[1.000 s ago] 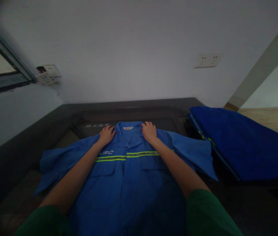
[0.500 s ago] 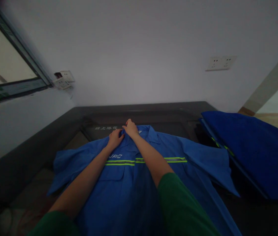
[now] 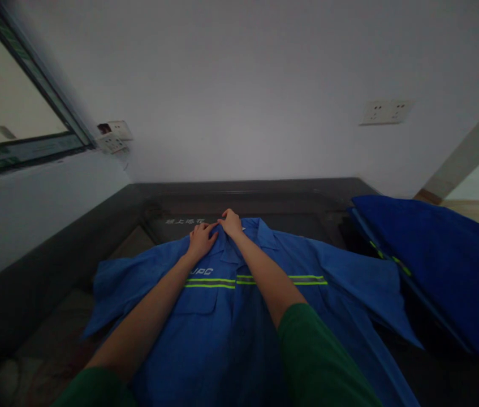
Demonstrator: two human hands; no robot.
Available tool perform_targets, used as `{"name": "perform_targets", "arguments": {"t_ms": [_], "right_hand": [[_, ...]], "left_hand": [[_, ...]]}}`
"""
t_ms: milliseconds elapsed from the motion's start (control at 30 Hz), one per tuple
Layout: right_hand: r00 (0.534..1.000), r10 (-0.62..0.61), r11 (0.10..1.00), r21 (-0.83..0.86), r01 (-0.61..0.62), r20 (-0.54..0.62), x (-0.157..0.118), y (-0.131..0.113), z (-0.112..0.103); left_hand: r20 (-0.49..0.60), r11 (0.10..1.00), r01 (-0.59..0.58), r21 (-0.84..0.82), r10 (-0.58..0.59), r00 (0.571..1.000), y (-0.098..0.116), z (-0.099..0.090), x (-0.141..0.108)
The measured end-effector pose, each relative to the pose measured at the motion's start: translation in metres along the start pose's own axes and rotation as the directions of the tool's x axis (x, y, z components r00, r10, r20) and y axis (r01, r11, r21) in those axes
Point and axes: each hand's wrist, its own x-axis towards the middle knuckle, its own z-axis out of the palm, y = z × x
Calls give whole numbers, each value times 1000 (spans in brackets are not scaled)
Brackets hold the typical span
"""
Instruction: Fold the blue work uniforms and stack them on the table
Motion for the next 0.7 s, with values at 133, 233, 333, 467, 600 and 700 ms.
{"name": "perform_targets", "arguments": {"t_ms": [133,233,333,467,600,700], "right_hand": [[1000,-25,1000,17,24,7,-4,-5,3],[999,-39,999,15,40,-13,-7,-12,3],[996,-85,996,10,86,-34,-11,-15,-8],[979,-184,983,-21,183,-84,-28,-1,-49],[952,-286,943,-208,259,-109,-66,37,-105],[966,-257,895,-382,230,-22,-99,66,-136]], "left_hand": [[1,1000,-17,4,17,1000,1,-1,0],[11,1000,-22,20,22,1000,1,-1,0],[31,998,-33,46,31,999,0,1,0],[53,996,-53,70,49,997,-1,4,1],[26,995,-69,66,67,997,2,0,2],[7,994,-83,77,83,997,4,-11,-4]]}}
